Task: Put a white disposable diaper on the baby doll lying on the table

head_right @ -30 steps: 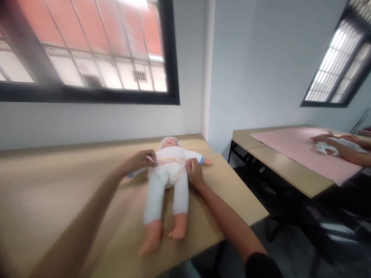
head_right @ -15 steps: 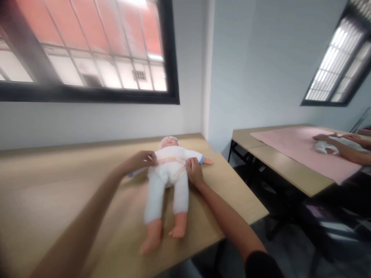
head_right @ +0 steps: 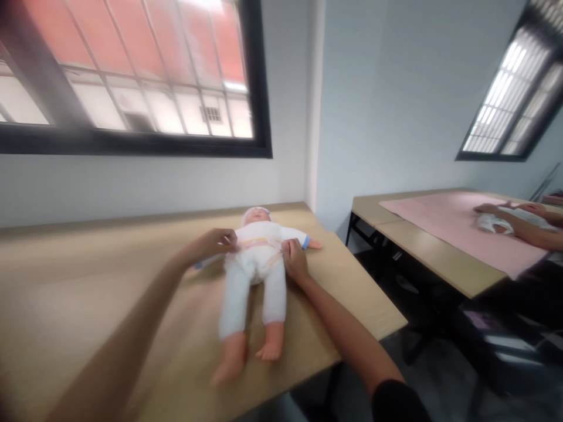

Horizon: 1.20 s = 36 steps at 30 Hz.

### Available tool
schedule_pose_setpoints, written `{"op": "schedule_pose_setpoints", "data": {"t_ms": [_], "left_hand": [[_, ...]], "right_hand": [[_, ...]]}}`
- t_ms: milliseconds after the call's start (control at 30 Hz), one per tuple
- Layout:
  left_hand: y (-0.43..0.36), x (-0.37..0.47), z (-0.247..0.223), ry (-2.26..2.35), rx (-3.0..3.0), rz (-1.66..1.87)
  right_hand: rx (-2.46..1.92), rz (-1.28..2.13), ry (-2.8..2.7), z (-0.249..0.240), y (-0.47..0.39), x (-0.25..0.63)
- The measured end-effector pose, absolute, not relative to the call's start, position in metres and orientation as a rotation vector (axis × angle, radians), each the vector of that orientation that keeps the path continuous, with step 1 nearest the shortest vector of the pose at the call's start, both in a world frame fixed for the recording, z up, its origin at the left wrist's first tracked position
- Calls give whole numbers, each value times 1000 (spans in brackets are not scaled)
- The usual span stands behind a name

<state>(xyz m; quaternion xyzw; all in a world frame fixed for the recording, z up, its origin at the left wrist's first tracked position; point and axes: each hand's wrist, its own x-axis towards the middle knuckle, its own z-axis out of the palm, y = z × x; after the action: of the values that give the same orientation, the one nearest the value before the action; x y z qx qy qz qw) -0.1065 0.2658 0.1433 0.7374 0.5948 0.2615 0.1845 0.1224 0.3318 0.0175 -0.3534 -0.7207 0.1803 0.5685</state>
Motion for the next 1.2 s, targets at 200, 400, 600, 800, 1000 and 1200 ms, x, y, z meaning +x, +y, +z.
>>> {"op": "schedule_pose_setpoints", "data": {"t_ms": [200, 400, 600, 800, 1000, 1200], "left_hand": [[261, -103, 146, 1693, 2069, 722], [264, -105, 144, 1690, 2001, 755], [264, -104, 145, 1691, 1962, 772], [264, -102, 144, 1649, 1955, 772], [263, -101, 144, 1588, 1918, 809], [260, -98, 146, 1553, 1893, 824]], "right_hand": [[-854, 430, -1697, 18, 331, 123], [-862, 425, -1696, 18, 331, 123], [-867, 423, -1696, 19, 331, 122], [-865, 430, -1698, 20, 330, 122], [-866, 438, -1700, 22, 328, 122], [-869, 436, -1700, 22, 327, 123]]}}
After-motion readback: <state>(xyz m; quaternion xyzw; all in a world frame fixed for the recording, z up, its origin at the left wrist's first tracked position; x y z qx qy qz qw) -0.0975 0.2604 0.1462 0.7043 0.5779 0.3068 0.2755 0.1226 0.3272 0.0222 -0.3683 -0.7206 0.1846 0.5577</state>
